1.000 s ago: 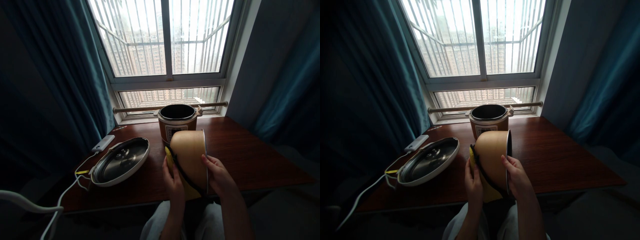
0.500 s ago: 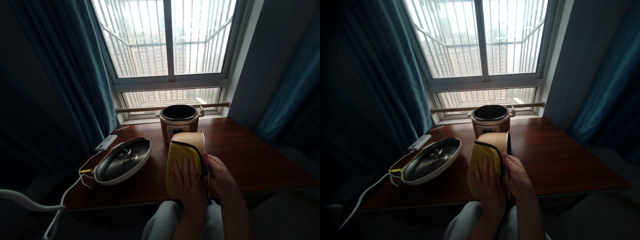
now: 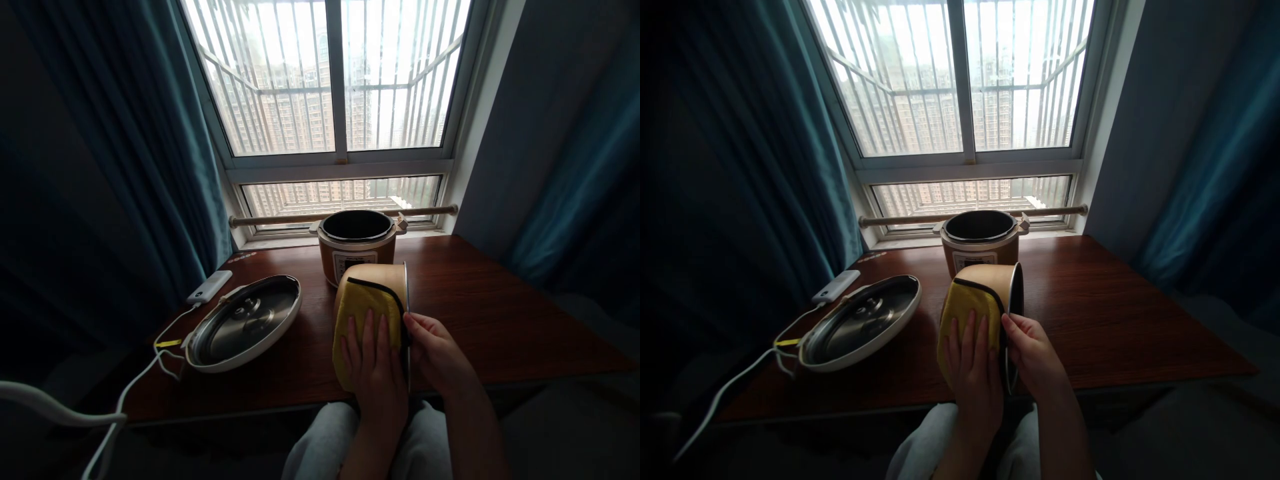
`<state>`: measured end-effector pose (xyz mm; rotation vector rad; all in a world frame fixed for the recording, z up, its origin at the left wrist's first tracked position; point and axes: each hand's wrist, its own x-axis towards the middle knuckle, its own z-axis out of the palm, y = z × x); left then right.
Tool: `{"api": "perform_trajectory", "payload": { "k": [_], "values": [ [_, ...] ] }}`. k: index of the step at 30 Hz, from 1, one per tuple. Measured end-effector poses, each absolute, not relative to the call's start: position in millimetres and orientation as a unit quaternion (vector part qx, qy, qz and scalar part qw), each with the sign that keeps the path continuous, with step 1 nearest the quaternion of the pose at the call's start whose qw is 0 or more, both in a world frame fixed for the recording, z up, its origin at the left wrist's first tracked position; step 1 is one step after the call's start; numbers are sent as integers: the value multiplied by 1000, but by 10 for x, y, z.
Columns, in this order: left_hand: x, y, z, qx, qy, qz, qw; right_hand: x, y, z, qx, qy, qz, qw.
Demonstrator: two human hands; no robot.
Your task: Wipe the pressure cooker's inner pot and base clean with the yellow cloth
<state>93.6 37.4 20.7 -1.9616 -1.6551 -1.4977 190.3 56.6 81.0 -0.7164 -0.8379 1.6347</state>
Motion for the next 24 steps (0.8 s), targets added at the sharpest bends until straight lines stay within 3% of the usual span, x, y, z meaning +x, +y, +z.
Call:
{"api": "perform_trajectory", "payload": {
  "k": [4, 10, 13, 16, 24],
  "values": [
    [775, 504, 165, -590, -585, -555, 38, 1891, 573, 791, -296, -340, 701, 553],
    [521, 712, 12, -395, -600, -653, -240, 1894, 604, 751, -319, -320, 678, 580],
    [484, 731, -2, -353, -589, -657, -312, 1915, 596, 750, -315, -326, 684, 571],
    [521, 696, 26, -363, -590, -664, -283, 1925, 579, 755, -309, -329, 702, 551],
    [719, 480, 124, -553, -572, -606, 26, 1952, 516, 781, -307, -327, 704, 550]
  ]
}}
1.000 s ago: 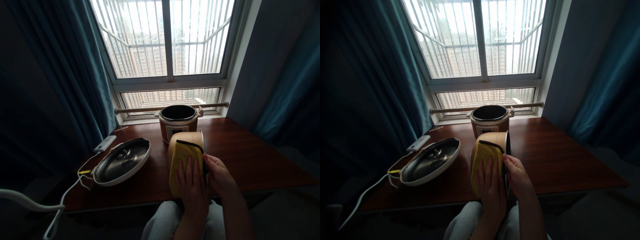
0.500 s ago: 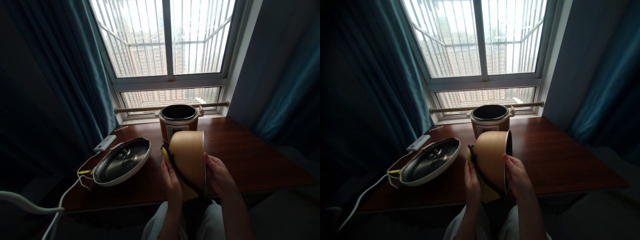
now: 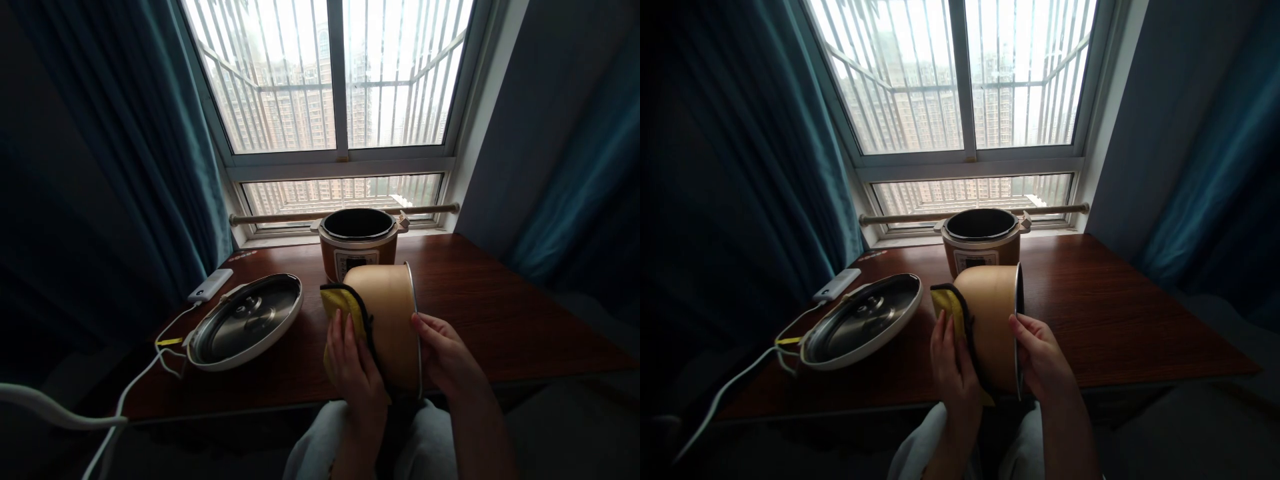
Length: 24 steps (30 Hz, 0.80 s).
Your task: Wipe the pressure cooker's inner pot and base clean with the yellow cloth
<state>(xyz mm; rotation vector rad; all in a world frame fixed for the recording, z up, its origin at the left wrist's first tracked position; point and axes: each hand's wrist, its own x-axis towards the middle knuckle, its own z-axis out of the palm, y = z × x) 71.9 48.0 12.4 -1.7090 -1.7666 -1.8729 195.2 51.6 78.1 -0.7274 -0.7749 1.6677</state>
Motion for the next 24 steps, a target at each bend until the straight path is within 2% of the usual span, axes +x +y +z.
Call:
{"api": "perform_trajectory", "payload": {
  "k": [5, 10, 17, 21, 24],
  "values": [
    [802, 348, 159, -604, -558, -561, 96, 1907, 507, 794, -322, -286, 692, 579],
    [964, 252, 79, -711, -487, -495, 110, 1849, 564, 773, -315, -279, 671, 610],
    [966, 309, 105, -693, -512, -497, 107, 1875, 556, 772, -306, -293, 655, 625],
    [814, 452, 145, -602, -568, -557, 60, 1886, 566, 741, -290, -281, 673, 620],
    [681, 575, 109, -508, -590, -625, -58, 1912, 565, 727, -282, -283, 681, 614]
  ]
}}
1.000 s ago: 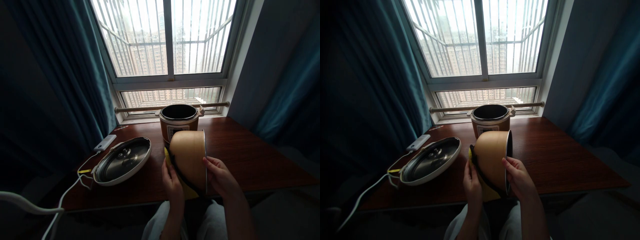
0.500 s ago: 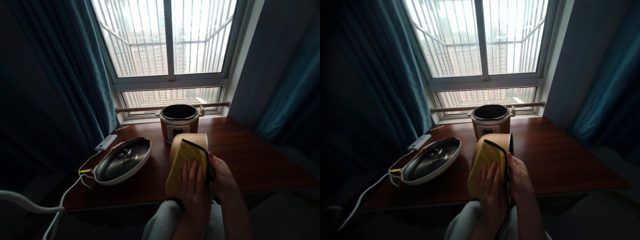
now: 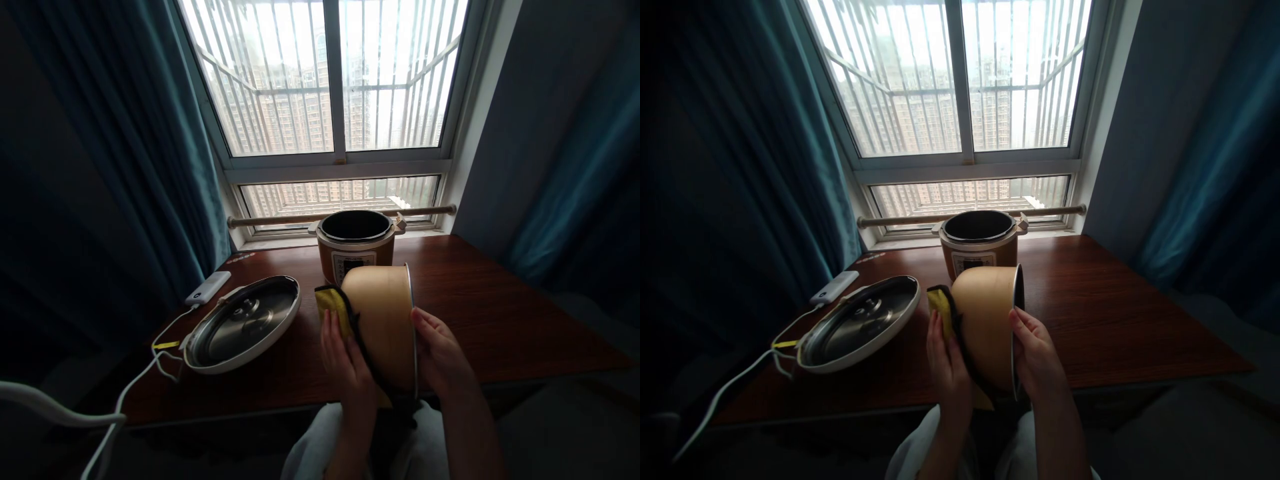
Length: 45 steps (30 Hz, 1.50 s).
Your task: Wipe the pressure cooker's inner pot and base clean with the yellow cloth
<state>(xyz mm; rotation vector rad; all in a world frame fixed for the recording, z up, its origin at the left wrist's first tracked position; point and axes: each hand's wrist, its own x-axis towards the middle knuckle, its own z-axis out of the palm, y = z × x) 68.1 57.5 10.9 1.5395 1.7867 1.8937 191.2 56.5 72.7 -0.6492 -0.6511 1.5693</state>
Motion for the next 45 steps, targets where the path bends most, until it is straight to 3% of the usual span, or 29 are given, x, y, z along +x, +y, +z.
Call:
{"api": "perform_trajectory", "payload": {
  "k": [4, 6, 14, 20, 26, 31, 36, 39, 42, 45],
  "values": [
    [560, 662, 19, 391, 592, 652, 268, 1957, 540, 738, -272, -299, 716, 569],
    [541, 662, -4, 382, 591, 651, 285, 1968, 534, 738, -271, -300, 722, 562],
    [764, 498, -1, 590, 525, 613, -7, 1954, 558, 706, -271, -290, 720, 570],
    [1068, 307, -77, 695, 498, 512, -84, 1966, 572, 693, -282, -293, 705, 581],
    [997, 354, 0, 676, 543, 488, -100, 1971, 574, 680, -278, -291, 709, 578],
    [819, 520, 49, 551, 605, 575, -11, 1973, 567, 685, -278, -295, 709, 577],
    [673, 645, -11, 384, 605, 654, 242, 2013, 555, 679, -294, -349, 713, 532],
    [660, 644, -27, 330, 590, 660, 328, 2034, 543, 672, -296, -373, 721, 504],
    [702, 589, -14, 340, 593, 666, 299, 2052, 523, 675, -282, -378, 726, 501],
    [758, 515, 10, 389, 606, 667, 190, 2071, 502, 690, -274, -380, 730, 498]
  ]
}}
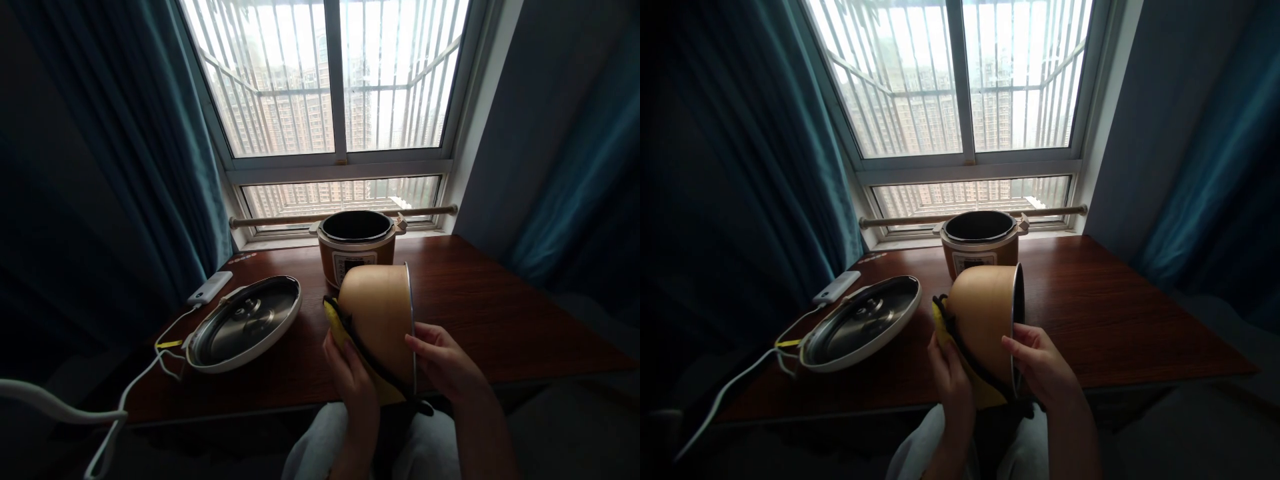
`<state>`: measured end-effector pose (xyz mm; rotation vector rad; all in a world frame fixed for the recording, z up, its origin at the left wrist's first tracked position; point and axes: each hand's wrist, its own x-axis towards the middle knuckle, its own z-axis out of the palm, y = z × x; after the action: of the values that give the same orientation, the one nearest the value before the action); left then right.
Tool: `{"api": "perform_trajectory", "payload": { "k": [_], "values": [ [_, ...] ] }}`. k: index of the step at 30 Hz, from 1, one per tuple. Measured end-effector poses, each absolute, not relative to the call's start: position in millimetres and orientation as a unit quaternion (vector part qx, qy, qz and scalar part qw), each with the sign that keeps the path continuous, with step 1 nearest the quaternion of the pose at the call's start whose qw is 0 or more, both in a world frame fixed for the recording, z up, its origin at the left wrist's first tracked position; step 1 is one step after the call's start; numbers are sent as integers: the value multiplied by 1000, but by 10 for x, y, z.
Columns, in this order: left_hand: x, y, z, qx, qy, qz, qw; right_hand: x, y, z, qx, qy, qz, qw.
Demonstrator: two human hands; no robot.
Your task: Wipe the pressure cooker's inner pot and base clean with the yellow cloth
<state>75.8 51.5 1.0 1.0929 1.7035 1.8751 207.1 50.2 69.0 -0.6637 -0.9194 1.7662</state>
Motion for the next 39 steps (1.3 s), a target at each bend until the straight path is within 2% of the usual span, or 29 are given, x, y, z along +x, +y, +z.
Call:
{"api": "perform_trajectory", "payload": {
  "k": [7, 11, 15, 24, 30, 35, 39],
  "values": [
    [953, 362, -18, 566, 607, 555, -57, 2030, 526, 712, -281, -344, 715, 540],
    [1126, 285, -116, 662, 562, 482, -116, 1973, 580, 704, -297, -326, 682, 583],
    [1150, 279, -140, 678, 554, 459, -149, 1952, 614, 684, -308, -319, 668, 597],
    [965, 398, 1, 616, 599, 505, -82, 1939, 606, 679, -297, -306, 685, 591],
    [805, 512, 2, 512, 615, 597, 58, 1949, 597, 688, -287, -298, 687, 598],
    [748, 582, -122, 405, 615, 655, 171, 1983, 573, 677, -282, -323, 706, 563],
    [751, 583, -134, 372, 631, 649, 205, 1966, 556, 691, -285, -326, 695, 574]
  ]
}}
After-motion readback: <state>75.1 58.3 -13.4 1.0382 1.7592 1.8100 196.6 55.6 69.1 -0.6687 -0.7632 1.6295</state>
